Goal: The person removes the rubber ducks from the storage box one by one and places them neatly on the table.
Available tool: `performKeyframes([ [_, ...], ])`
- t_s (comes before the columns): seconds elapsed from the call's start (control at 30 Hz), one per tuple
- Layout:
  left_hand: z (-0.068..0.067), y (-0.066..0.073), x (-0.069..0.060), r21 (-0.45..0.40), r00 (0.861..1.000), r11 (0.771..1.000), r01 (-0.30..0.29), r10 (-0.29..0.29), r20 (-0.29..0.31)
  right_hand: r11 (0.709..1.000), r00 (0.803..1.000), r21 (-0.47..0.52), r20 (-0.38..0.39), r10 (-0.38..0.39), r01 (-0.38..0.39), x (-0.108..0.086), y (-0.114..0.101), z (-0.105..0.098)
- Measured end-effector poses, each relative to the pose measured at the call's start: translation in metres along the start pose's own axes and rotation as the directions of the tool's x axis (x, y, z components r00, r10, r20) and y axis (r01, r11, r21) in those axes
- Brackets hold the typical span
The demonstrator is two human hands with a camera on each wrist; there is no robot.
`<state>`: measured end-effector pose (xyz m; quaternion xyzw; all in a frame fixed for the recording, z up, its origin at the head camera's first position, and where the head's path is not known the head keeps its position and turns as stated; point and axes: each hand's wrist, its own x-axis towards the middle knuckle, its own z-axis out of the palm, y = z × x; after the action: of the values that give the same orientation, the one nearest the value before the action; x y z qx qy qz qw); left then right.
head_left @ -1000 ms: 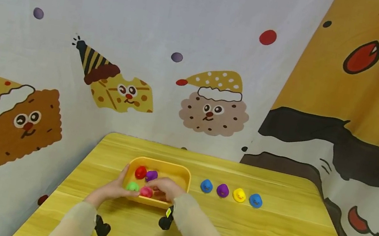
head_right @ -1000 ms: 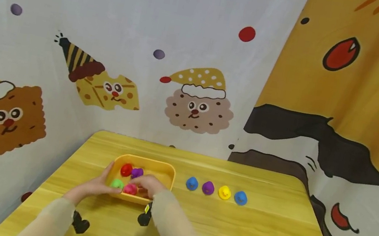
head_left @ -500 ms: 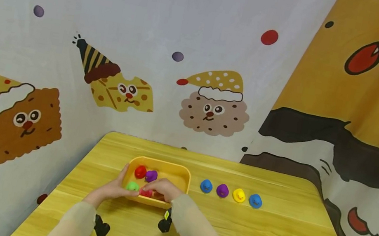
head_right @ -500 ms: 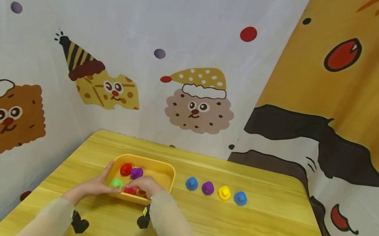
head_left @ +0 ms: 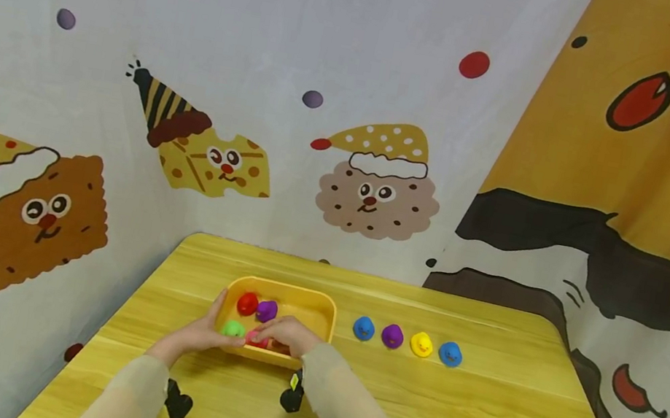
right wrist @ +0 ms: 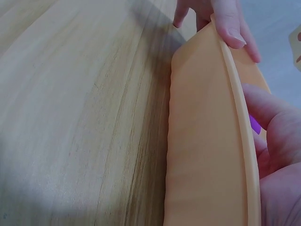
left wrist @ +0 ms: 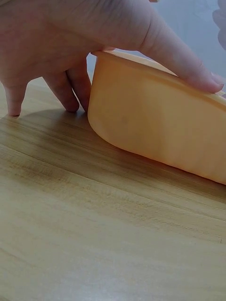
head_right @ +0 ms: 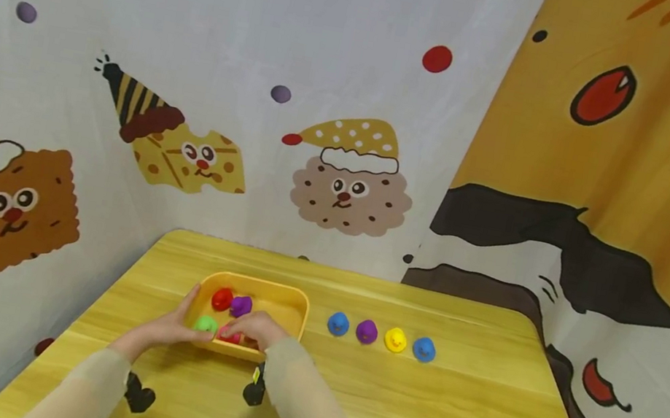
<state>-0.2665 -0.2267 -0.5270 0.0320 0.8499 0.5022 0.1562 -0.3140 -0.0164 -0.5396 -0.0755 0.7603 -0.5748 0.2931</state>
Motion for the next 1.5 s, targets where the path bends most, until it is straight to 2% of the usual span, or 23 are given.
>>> performKeyframes([
  [0.33, -0.0019, 0.0, 0.0021, -0.002, 1.0, 1.0, 0.005, -0.005, -0.008, 0.998, 0.999, -0.048, 0.015, -0.038, 0.039, 0.0001, -0.0003, -0.0007],
  [0.6, -0.0013, -0.0006, 0.0044, 0.022, 1.0, 1.0, -0.002, 0.002, -0.023, 0.999, 1.0, -0.041, -0.003, -0.021, 0.021, -0.0032, -0.0026, -0.0013],
  [1.03, -0.0007, -0.0002, 0.0033, 0.009, 1.0, 1.0, 0.015, -0.015, -0.014, 1.0, 0.999, -0.001, -0.049, 0.023, -0.023, -0.0032, -0.0035, -0.0027],
  [1.3, -0.0004, -0.0039, 0.0035, 0.028, 1.0, 0.999, 0.018, -0.018, -0.024, 0.999, 0.996, -0.016, -0.077, 0.045, -0.046, -0.0035, -0.0046, -0.0055],
  [1.5, -0.0002, -0.0012, 0.002, 0.03, 1.0, 0.999, 0.021, -0.021, -0.024, 0.999, 0.995, -0.018, -0.09, 0.049, -0.051, -0.0022, -0.0048, -0.0091],
])
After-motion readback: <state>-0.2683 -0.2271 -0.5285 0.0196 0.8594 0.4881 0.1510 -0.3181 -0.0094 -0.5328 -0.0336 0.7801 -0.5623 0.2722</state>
